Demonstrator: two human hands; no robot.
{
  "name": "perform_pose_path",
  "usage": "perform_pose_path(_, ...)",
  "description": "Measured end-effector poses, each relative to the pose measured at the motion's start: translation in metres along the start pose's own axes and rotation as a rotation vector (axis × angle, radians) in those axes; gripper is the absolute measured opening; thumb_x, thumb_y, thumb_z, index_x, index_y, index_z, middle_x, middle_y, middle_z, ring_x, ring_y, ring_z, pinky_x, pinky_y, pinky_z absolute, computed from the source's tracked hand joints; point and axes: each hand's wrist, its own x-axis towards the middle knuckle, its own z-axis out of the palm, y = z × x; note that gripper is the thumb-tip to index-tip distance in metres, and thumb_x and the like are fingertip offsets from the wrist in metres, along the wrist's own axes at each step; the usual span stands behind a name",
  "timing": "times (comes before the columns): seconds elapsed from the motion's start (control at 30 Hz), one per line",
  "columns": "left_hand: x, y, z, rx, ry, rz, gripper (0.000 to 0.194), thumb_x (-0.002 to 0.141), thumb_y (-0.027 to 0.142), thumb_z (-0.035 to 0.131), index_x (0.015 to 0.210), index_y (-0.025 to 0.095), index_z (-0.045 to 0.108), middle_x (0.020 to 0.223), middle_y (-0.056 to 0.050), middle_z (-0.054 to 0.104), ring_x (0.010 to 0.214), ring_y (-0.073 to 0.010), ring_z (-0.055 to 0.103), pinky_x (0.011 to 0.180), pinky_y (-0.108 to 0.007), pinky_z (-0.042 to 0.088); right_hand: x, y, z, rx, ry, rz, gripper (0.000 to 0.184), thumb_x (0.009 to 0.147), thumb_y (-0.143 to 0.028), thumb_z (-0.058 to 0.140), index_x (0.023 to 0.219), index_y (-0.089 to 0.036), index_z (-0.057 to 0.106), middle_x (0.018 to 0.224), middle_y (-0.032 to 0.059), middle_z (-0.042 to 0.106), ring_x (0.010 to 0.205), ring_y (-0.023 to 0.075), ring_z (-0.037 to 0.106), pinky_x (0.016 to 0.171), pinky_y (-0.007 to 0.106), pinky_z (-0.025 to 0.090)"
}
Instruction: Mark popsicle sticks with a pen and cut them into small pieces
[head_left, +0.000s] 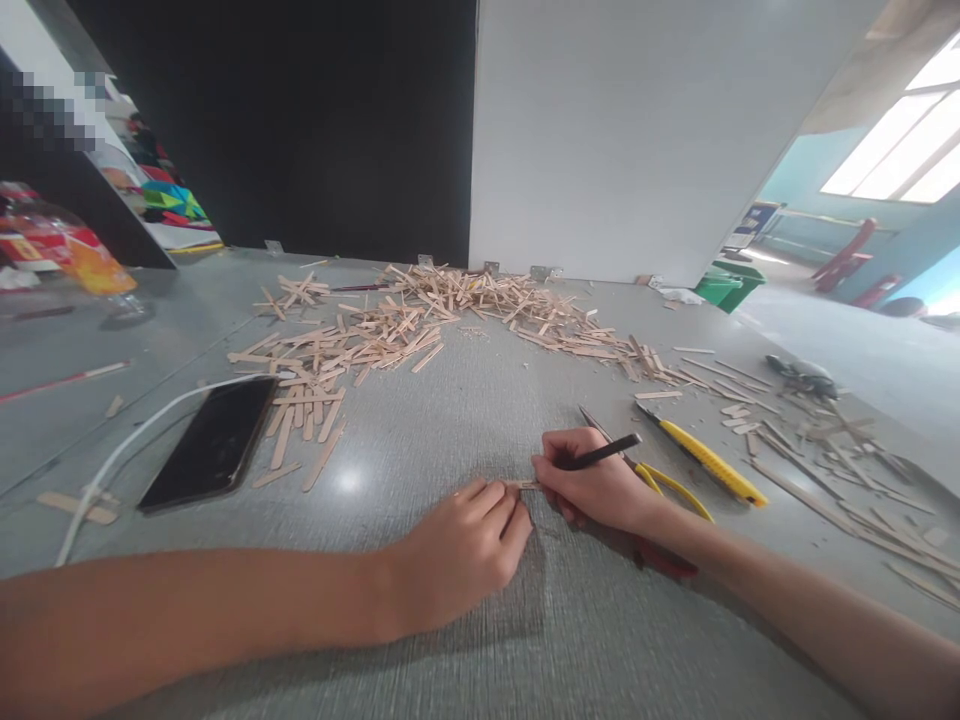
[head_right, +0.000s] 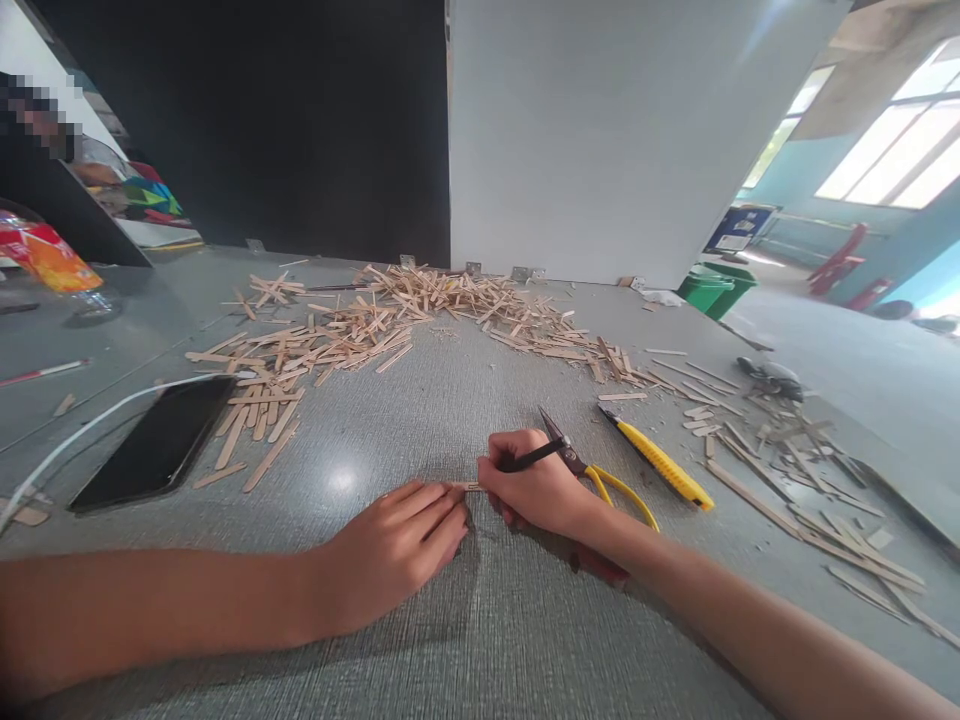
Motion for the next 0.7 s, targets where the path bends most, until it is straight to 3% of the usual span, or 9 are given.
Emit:
perform_pose_path(0.47, -0.002, -0.001, 0.002, -0.018, 0.012, -0.003, 0.018, 0.100, 0.007, 0.051, 0.100, 0.011, 0.069, 0.095, -0.012, 0.075, 0.094, -0.0242, 0.071, 0.079, -0.037, 0.059, 0.000, 0.002, -0.002, 0.037, -0.021, -0.008, 0.031, 0.089, -0.024, 0.061, 0.060, -0.022, 0.051, 0.043, -0.0061, 0.056, 0.030, 0.0079, 0.051, 0.028, 0.014, 0.038)
perform_pose_path(0.6, 0.004, -0.002, -0.006, -0.021, 0.014, -0.051, 0.024, 0.099, 0.005, 0.047, 0.088, 0.011, 0.068, 0.079, -0.008, 0.069, 0.075, -0.0225, 0.067, 0.065, -0.035, 0.055, 0.003, 0.004, -0.003, 0.079, -0.040, 0.006, 0.029, 0.088, -0.023, 0.061, 0.061, -0.022, 0.051, 0.046, -0.0066, 0.058, 0.031, 0.0080, 0.052, 0.028, 0.015, 0.039)
perform_pose_path(0.7, 0.013, -0.004, -0.023, -0.117, 0.050, -0.169, 0.035, 0.104, 0.012, 0.044, 0.075, 0.014, 0.063, 0.068, -0.004, 0.062, 0.064, -0.0209, 0.063, 0.058, -0.034, 0.050, 0.004, 0.002, -0.004, 0.114, -0.055, 0.015, 0.028, 0.087, -0.025, 0.061, 0.062, -0.022, 0.050, 0.048, -0.0066, 0.059, 0.032, 0.0082, 0.052, 0.028, 0.015, 0.040)
